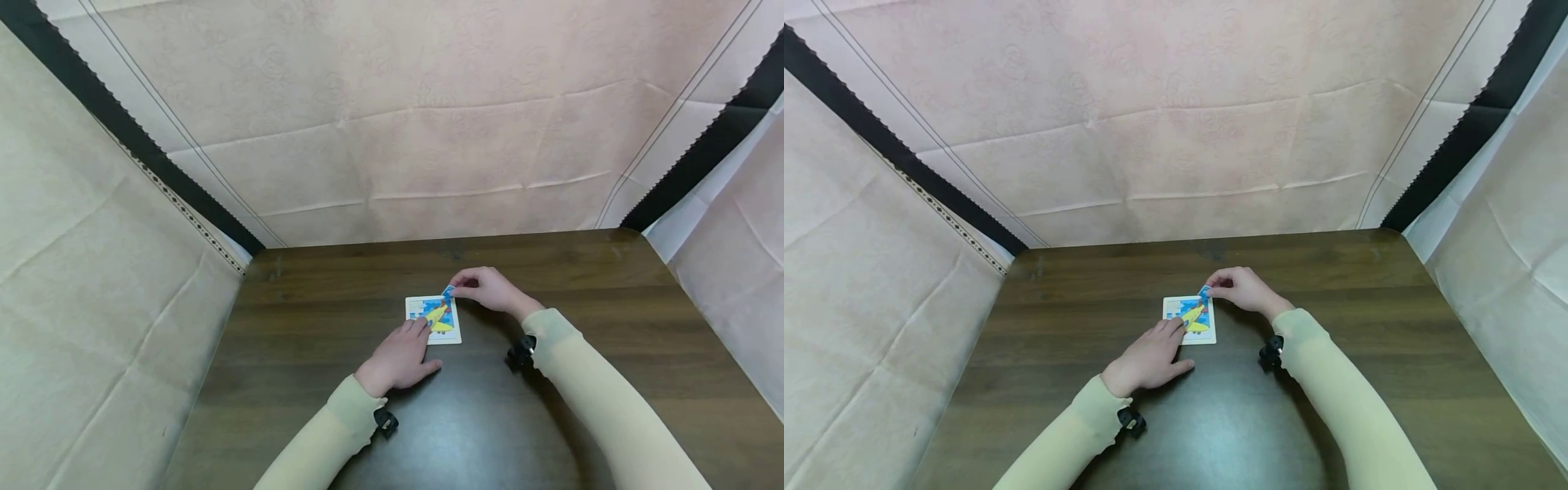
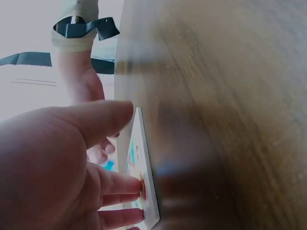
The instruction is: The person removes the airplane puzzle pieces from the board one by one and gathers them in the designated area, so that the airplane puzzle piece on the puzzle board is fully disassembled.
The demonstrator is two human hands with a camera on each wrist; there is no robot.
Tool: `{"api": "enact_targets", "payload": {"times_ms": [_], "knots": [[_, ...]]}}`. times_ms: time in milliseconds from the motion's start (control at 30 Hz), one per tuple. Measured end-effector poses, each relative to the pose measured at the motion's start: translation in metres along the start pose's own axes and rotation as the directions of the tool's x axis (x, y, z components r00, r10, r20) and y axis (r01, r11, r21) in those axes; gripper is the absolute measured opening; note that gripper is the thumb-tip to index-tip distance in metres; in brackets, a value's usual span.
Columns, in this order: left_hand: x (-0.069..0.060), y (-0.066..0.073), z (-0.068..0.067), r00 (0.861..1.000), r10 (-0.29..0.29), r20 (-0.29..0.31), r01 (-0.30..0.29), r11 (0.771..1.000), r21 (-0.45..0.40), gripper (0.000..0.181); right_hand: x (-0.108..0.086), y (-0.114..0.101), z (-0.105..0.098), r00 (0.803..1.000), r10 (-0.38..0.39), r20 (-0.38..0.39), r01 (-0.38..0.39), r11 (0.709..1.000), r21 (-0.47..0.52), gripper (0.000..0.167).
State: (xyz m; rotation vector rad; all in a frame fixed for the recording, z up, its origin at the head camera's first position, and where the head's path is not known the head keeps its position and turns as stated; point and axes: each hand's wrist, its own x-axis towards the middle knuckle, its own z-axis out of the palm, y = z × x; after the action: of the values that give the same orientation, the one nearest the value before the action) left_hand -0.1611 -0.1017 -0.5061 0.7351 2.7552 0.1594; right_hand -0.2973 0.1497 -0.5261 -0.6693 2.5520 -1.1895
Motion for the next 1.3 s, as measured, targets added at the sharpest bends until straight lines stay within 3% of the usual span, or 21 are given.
{"api": "enact_targets", "payload": {"times_ms": [267,567,1000,1300], "knots": [[0.004,0.002,-0.002,0.998,0.008,-0.061,-0.007,1.0,0.009,0.063,-0.018,0.013,-0.017,0.997,0.061,-0.035,-0.06,0.998,0.03,0.02],[0.008,0.003,0.013,0.992,-0.01,-0.129,0.017,0.998,0.054,0.072,-0.033,0.03,-0.028,0.993,0.107,-0.042,-0.107,0.994,0.001,0.024],[0.008,0.012,0.016,0.992,-0.022,-0.123,0.032,0.996,0.082,0.076,-0.051,0.049,-0.057,0.995,0.101,-0.026,-0.102,0.994,-0.045,0.016],[0.008,0.016,0.009,0.994,-0.034,-0.101,0.039,0.998,0.045,0.076,-0.049,0.047,-0.055,0.99,0.134,-0.033,-0.135,0.99,-0.032,0.024]]}}
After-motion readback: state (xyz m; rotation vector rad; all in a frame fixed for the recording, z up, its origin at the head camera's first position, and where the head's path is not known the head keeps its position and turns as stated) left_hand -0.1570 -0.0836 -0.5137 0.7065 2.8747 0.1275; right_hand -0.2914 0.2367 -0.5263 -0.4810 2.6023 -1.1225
